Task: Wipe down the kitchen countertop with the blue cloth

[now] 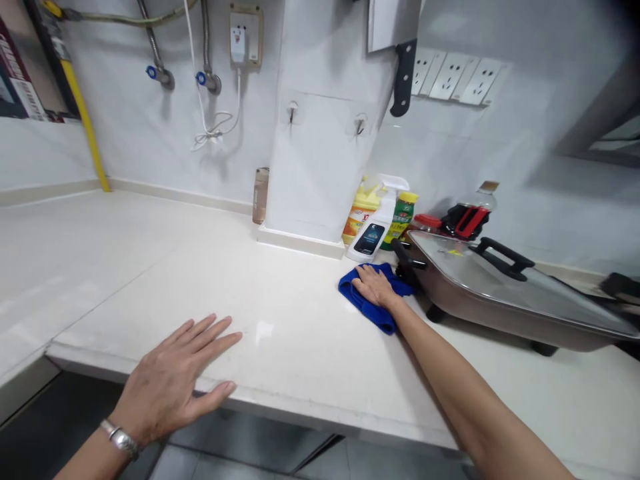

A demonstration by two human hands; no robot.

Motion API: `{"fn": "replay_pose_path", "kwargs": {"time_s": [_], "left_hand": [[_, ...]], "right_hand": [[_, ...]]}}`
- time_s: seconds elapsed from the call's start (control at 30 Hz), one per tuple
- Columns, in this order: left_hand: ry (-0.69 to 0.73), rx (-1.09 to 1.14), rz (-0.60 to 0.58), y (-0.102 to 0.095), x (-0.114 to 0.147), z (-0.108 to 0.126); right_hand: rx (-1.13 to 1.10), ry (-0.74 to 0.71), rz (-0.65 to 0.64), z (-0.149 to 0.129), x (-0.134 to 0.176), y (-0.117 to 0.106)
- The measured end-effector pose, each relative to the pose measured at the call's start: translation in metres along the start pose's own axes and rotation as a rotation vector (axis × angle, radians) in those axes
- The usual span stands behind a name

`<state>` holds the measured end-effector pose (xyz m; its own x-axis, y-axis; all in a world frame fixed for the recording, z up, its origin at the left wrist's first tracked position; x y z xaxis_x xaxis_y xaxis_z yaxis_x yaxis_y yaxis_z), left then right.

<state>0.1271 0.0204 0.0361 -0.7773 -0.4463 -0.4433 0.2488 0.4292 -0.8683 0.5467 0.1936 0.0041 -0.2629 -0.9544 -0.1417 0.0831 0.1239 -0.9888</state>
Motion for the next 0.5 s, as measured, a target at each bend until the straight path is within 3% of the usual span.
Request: {"fn": "replay_pose_path", "kwargs": {"time_s": [0.1, 0.23, 0.5], "left_hand": [[0.005, -0.013, -0.027, -0.001, -0.001, 0.001], [-0.018, 0.005, -0.054, -0.003, -0.002, 0.000], [-0.135, 0.144, -0.108, 0.002, -0.004, -0.003]], "right_hand": [[-0.016, 0.038, 0.008, 0.001, -0.005, -0.001], [-0.025, 0.060, 0.015, -0.001, 0.012, -0.007], [0.020, -0.009, -0.023, -0.011, 0.100, -0.016]]}}
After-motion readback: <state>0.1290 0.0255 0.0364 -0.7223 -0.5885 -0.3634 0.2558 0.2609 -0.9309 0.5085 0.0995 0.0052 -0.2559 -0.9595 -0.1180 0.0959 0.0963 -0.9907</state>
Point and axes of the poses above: each hand's wrist, its own x-axis away from the middle knuckle, its own y-axis out of the palm, z = x × y, the point moved 9 cm from there along -x, towards the middle knuckle, and after that the axes turned 11 degrees about y, right-handed, at the moved point
